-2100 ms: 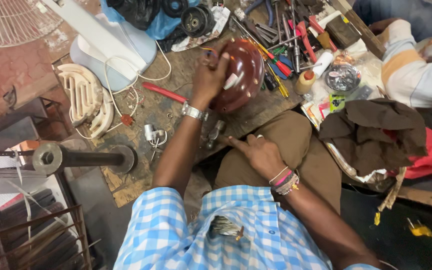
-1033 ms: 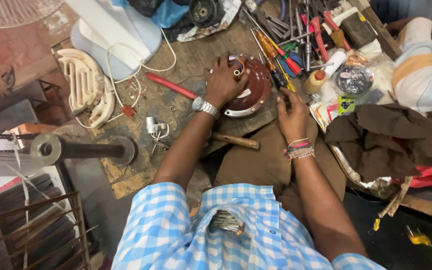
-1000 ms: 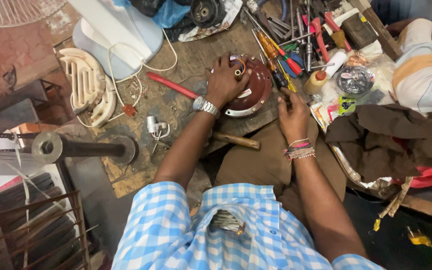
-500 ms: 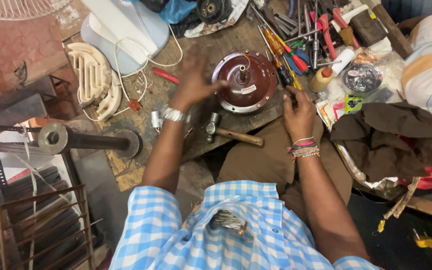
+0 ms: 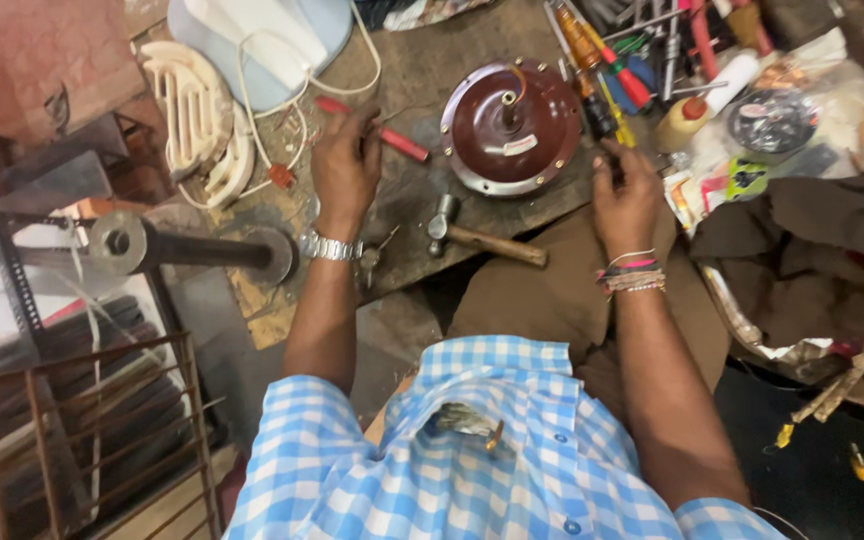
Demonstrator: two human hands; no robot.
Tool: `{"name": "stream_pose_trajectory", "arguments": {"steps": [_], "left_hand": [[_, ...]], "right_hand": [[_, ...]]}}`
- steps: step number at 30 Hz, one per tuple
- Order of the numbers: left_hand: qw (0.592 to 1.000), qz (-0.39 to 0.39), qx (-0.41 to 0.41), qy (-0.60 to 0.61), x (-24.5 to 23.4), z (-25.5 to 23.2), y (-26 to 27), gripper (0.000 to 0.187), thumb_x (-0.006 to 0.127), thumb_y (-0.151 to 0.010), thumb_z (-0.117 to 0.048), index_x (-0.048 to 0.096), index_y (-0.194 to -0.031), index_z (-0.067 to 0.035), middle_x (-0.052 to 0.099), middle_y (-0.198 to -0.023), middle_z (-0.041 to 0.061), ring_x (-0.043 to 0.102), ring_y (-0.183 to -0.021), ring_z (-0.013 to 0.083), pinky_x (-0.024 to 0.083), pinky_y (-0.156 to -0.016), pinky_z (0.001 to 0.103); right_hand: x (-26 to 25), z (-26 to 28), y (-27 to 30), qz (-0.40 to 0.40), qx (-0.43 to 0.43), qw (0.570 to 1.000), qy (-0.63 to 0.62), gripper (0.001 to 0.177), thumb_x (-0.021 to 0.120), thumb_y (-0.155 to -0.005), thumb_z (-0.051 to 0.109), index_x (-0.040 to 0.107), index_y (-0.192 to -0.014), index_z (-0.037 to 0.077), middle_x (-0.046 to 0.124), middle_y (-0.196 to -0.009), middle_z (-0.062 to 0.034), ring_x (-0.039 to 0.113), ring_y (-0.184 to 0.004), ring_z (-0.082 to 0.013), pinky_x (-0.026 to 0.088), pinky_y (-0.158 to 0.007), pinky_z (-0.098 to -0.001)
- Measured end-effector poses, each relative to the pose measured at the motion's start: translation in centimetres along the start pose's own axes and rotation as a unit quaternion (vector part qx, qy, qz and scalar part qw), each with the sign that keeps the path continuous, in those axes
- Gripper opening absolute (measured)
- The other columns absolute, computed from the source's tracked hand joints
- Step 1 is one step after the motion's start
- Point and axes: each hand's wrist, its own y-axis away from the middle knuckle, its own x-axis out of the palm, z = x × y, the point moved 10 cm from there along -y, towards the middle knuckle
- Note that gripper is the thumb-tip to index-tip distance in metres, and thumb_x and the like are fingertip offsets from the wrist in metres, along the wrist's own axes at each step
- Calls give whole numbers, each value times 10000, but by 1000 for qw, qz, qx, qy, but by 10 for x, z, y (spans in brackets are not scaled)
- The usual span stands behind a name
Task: The person is repairing a brown electrical motor housing on a cluttered workbench. They use a hammer to tap a cylindrical metal component into the motor's central shaft and then use a screwdriver to tighten screws around the housing. The person also handles a red-handled tool and various small metal parts during the process.
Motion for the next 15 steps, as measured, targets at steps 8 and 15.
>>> {"name": "stream_pose_trajectory", "arguments": {"steps": [8,15], "left_hand": [[993,-8,-69,-95,-23,20,17,121,796,-911,-167,747,-885,-59,693,-768,125,657,-739,323,498,-692,444],[994,-61,-56,-65,-43,25,28,163,662,-896,-128,732,-1014,-39,685,-839,150,687,-733,310,526,-688,425]], "right_hand": [[-2,3,3,-6,-28,999,-37,208,697,-994,20,711,-1200,-4,714,-1059,-175,681,-900,-289,542,-809,-387],[-3,5,4,-9,-38,999,-26,167,706,-995,19,722,-1159,-9,725,-1036,-175,687,-877,-310,536,-782,-398]]}}
